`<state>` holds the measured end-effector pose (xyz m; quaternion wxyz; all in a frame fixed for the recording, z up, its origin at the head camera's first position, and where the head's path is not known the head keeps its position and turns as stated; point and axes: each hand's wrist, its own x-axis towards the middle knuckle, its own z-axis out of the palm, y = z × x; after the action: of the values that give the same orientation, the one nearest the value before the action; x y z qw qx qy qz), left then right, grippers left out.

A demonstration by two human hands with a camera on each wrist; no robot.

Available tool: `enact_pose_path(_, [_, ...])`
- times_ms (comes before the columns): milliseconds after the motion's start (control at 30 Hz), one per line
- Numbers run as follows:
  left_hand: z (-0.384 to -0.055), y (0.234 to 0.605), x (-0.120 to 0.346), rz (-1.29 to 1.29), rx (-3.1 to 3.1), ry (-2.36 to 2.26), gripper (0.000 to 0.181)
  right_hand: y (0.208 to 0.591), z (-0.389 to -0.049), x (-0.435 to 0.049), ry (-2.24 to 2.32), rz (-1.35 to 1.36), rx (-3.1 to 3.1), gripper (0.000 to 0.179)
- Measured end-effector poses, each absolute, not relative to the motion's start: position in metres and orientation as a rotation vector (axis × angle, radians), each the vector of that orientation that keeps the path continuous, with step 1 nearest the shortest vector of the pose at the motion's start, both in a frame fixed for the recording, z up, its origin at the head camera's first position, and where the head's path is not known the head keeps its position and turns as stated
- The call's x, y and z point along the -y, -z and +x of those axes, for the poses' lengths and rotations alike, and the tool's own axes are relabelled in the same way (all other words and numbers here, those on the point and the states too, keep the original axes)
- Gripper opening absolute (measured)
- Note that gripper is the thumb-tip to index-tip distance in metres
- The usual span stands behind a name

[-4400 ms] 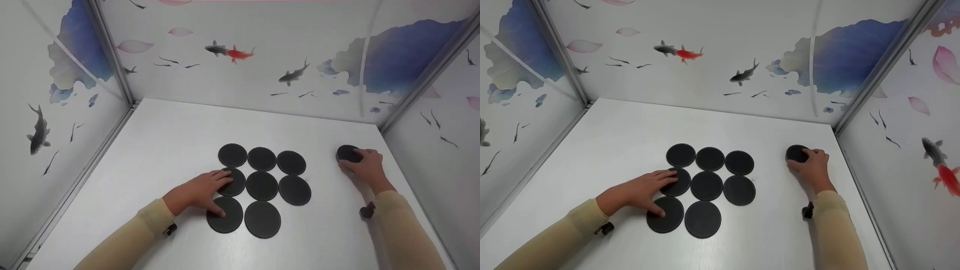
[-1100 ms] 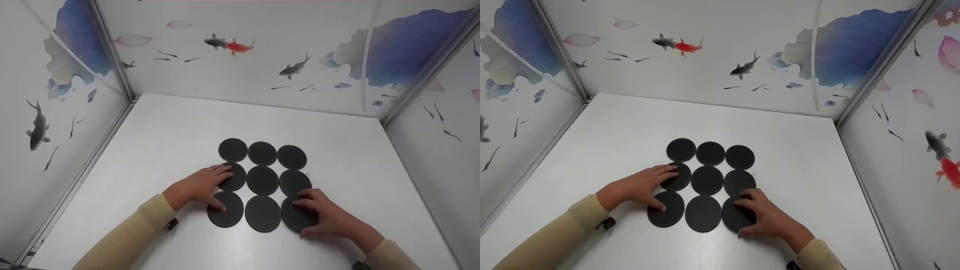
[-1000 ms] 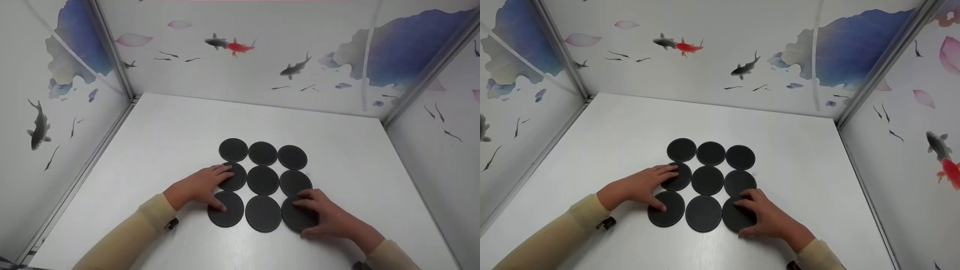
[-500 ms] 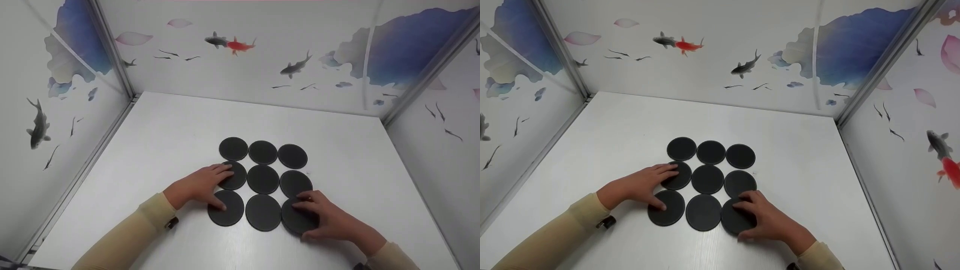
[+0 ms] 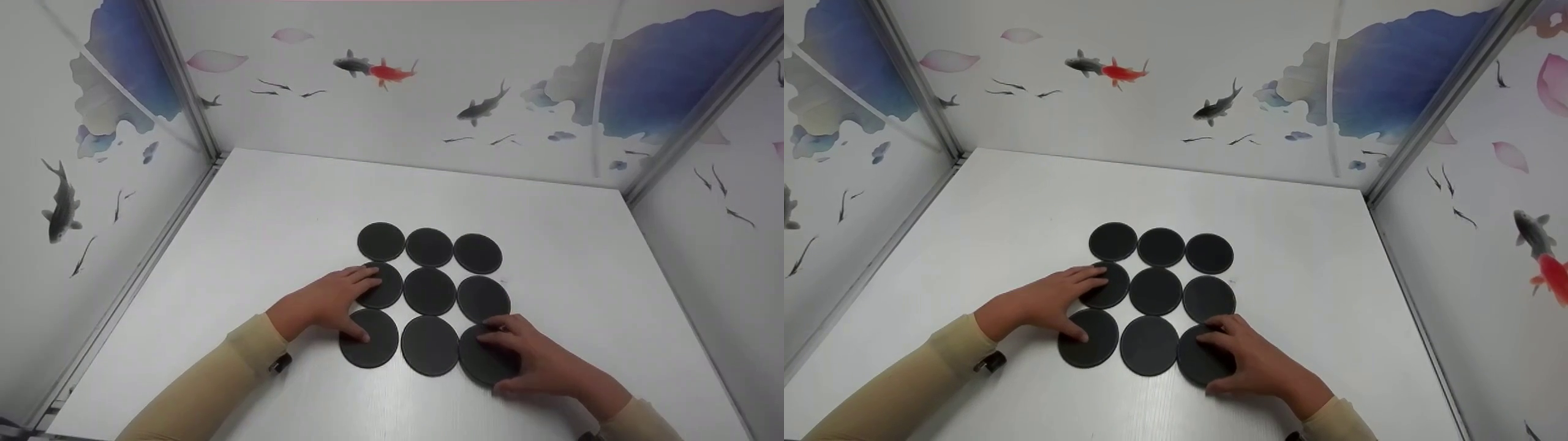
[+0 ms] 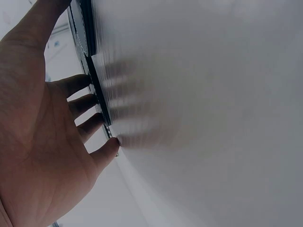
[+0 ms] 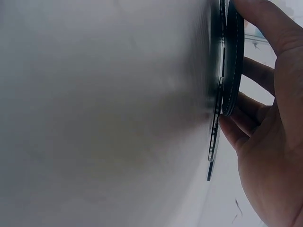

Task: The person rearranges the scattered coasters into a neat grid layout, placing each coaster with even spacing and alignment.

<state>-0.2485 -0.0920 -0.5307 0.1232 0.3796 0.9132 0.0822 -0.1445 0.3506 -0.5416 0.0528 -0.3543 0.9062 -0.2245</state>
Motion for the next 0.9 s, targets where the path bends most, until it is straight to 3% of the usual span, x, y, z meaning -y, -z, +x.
enact_pose_path(900, [-0.2483,0.5308,0.0934,1.117,-2.658,-0.258,0.116,0.5402,-0.1469,-0.3541,0.651,-1.092,-2.769,0.077])
